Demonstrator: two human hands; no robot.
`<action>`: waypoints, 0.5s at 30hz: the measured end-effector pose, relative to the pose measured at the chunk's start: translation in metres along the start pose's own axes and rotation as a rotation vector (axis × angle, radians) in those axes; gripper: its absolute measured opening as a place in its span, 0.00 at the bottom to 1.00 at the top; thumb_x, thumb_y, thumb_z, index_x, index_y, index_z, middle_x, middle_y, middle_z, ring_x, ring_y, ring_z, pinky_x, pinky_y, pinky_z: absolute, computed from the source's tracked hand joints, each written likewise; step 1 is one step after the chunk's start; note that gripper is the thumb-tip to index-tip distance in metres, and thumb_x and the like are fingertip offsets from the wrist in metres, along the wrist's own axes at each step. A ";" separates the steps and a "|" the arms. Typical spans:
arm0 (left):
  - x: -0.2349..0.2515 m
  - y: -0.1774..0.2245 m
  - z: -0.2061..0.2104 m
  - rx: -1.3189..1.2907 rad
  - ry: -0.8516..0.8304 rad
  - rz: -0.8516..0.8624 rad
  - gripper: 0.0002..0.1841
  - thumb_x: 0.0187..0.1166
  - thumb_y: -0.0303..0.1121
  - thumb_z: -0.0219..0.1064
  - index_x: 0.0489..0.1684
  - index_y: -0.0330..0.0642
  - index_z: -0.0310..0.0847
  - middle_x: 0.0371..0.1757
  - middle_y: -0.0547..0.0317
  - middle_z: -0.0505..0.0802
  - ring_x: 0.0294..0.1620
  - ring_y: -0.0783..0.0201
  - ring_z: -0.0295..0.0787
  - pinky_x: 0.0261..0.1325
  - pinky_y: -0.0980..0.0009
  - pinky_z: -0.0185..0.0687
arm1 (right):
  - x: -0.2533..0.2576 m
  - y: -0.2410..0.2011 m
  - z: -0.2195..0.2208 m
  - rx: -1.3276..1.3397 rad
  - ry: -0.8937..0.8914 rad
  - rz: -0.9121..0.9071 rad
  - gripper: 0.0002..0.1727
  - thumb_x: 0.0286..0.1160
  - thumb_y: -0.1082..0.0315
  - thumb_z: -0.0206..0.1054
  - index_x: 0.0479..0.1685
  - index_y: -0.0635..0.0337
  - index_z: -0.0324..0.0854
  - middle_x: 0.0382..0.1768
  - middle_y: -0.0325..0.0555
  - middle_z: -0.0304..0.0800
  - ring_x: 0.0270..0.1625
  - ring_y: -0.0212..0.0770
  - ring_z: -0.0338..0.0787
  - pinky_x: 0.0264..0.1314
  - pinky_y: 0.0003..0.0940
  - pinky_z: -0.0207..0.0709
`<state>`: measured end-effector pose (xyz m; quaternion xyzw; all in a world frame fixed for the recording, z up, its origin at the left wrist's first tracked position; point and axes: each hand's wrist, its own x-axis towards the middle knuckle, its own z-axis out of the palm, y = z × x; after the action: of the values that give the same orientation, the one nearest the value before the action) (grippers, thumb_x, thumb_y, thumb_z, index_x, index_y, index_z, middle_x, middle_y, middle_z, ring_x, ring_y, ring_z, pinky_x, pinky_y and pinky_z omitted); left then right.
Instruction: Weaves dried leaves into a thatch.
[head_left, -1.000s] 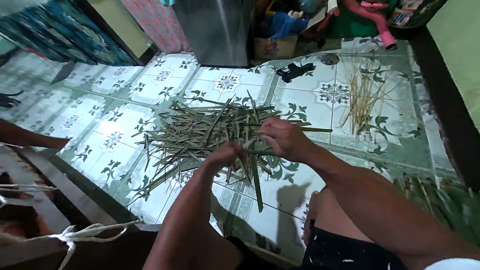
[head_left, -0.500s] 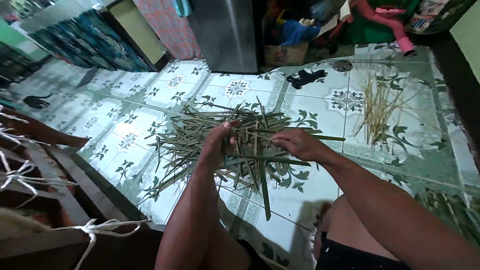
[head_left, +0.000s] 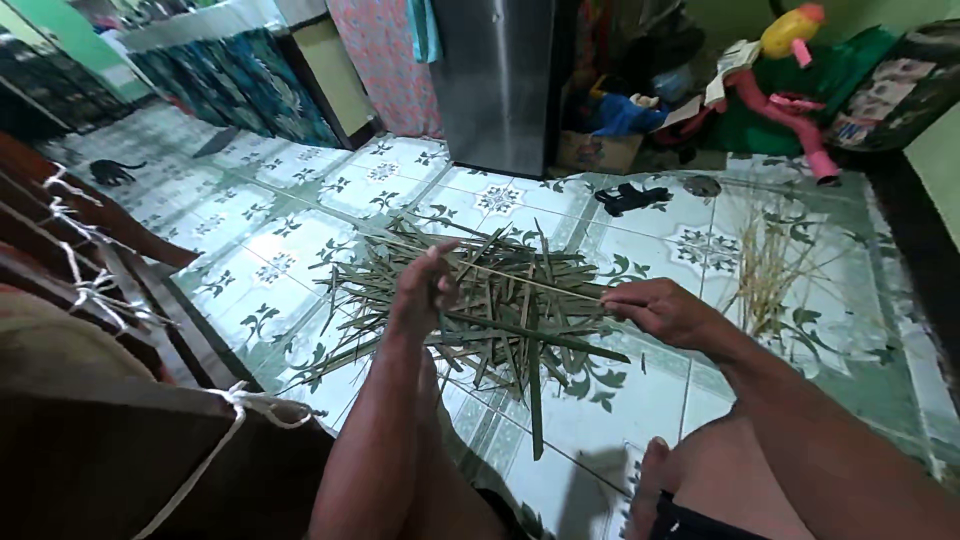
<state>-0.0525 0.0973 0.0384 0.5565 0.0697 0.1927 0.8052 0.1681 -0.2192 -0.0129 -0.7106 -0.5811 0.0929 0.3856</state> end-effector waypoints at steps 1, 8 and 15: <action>-0.001 0.003 -0.008 -0.027 0.047 0.014 0.21 0.90 0.48 0.50 0.69 0.51 0.82 0.14 0.74 0.78 0.09 0.80 0.70 0.15 0.83 0.72 | -0.008 0.004 -0.013 -0.012 -0.007 0.027 0.17 0.86 0.62 0.57 0.48 0.62 0.91 0.36 0.45 0.92 0.34 0.32 0.86 0.43 0.33 0.83; -0.013 -0.009 -0.098 0.253 0.491 -0.092 0.19 0.92 0.48 0.48 0.67 0.55 0.81 0.18 0.73 0.78 0.12 0.77 0.71 0.15 0.79 0.73 | -0.104 0.008 -0.109 -0.058 0.317 0.496 0.15 0.87 0.67 0.56 0.53 0.67 0.87 0.36 0.47 0.86 0.29 0.33 0.79 0.37 0.35 0.79; -0.012 -0.030 -0.108 1.303 0.060 -0.309 0.22 0.82 0.49 0.66 0.56 0.37 0.86 0.33 0.51 0.88 0.25 0.61 0.79 0.31 0.54 0.78 | -0.309 0.064 0.022 0.183 0.510 1.215 0.17 0.89 0.66 0.59 0.65 0.67 0.83 0.62 0.60 0.88 0.63 0.50 0.88 0.70 0.50 0.78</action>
<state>-0.0913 0.1770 -0.0309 0.9070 0.2732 0.0090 0.3204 0.1085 -0.4888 -0.1675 -0.8759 0.0426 0.1718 0.4489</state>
